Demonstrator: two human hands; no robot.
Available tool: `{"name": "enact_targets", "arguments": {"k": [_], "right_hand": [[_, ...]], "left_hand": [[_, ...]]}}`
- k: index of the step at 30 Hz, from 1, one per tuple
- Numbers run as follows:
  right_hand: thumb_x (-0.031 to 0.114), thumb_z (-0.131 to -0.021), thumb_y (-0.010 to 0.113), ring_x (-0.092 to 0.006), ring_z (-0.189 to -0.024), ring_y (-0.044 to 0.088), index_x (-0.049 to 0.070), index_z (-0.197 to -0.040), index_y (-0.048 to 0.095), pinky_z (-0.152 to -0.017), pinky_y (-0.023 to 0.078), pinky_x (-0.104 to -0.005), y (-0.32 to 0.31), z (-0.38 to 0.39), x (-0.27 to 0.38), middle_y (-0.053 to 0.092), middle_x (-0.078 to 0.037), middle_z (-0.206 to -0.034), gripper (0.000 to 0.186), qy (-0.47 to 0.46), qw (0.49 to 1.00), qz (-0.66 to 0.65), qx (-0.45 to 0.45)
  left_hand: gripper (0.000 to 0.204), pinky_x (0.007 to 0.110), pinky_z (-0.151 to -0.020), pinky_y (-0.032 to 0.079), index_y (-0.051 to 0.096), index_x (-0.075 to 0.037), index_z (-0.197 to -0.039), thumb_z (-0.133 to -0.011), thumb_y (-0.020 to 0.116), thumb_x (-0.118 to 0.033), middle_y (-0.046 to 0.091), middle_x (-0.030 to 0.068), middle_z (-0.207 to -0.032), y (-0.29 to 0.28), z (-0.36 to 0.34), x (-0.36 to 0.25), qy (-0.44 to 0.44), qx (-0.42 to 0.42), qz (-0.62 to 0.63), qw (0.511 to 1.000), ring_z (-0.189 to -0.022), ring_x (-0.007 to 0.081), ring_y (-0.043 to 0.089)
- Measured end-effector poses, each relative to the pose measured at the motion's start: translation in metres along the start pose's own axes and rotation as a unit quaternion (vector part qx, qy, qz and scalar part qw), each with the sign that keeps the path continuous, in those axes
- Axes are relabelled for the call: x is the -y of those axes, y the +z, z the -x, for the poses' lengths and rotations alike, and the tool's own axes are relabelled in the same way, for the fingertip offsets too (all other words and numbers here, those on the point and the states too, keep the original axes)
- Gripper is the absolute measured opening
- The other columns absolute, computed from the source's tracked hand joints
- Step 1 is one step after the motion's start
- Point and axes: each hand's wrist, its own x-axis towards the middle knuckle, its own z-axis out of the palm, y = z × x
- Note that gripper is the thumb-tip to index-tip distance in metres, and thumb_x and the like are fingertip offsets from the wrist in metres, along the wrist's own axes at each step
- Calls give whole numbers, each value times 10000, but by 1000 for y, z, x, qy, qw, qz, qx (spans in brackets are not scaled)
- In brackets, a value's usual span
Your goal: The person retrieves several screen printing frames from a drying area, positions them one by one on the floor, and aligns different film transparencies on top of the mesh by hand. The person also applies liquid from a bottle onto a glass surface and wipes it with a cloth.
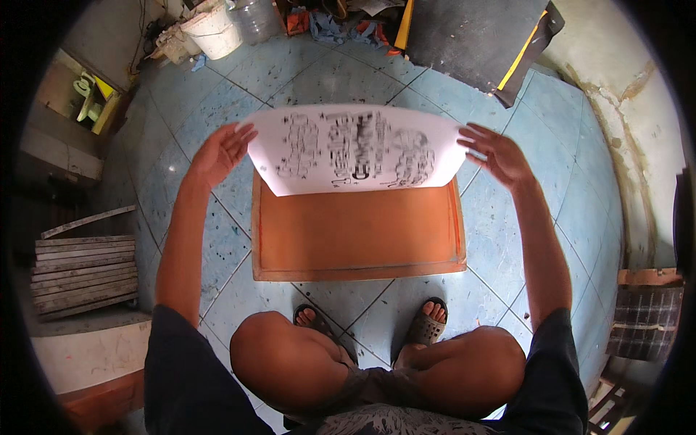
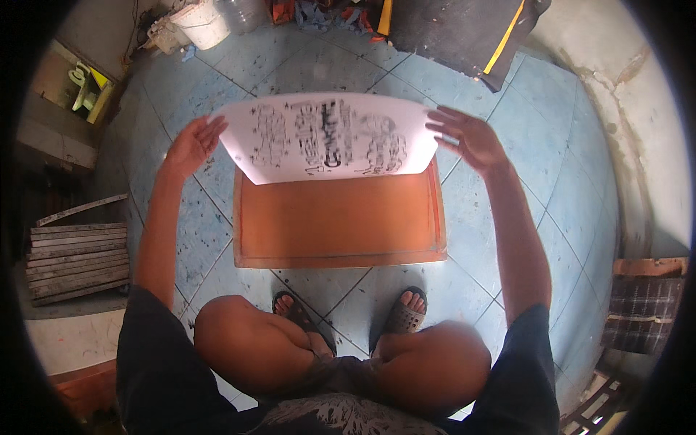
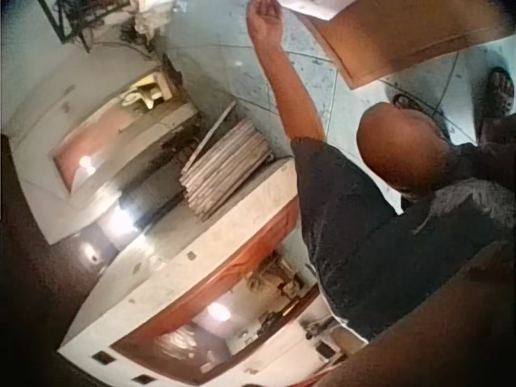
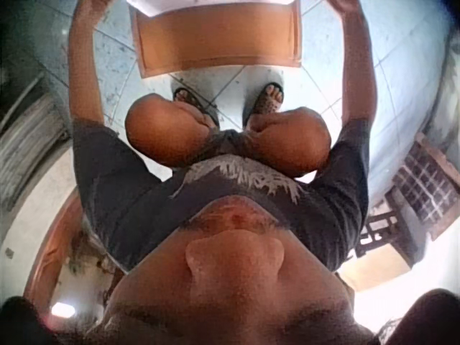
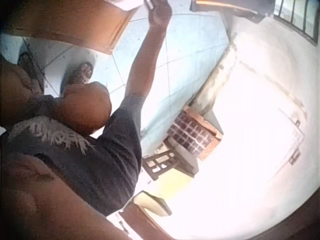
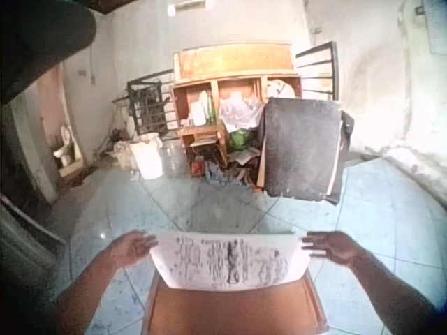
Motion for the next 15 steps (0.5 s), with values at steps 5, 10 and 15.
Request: {"name": "enact_targets", "arguments": {"k": [5,10,15], "right_hand": [[254,-970,531,-286,-1091,610,-75,-1219,528,-978,485,-406,9,-29,56,611,-216,-1175,412,-16,978,177,-106],[286,-941,579,-264,-981,653,-91,-1168,551,-863,544,-377,34,-33,80,657,-187,-1068,440,-37,960,243,-137],[302,-927,608,-194,-818,648,-29,-1095,620,-767,554,-323,20,-49,81,677,-120,-946,372,-33,938,286,-191]], "left_hand": [[305,293,-962,421,574,-51,-1137,-914,613,-256,584,69,-1284,25,-12,-43,31,75,-69,994,-1192,184,554],[334,270,-908,413,600,-67,-1114,-902,644,-321,616,42,-1228,25,-17,-56,70,36,-191,978,-1146,157,575],[303,265,-744,470,670,-82,-972,-861,702,-363,710,18,-934,21,-20,-65,127,-74,-360,921,-852,115,668]]}}
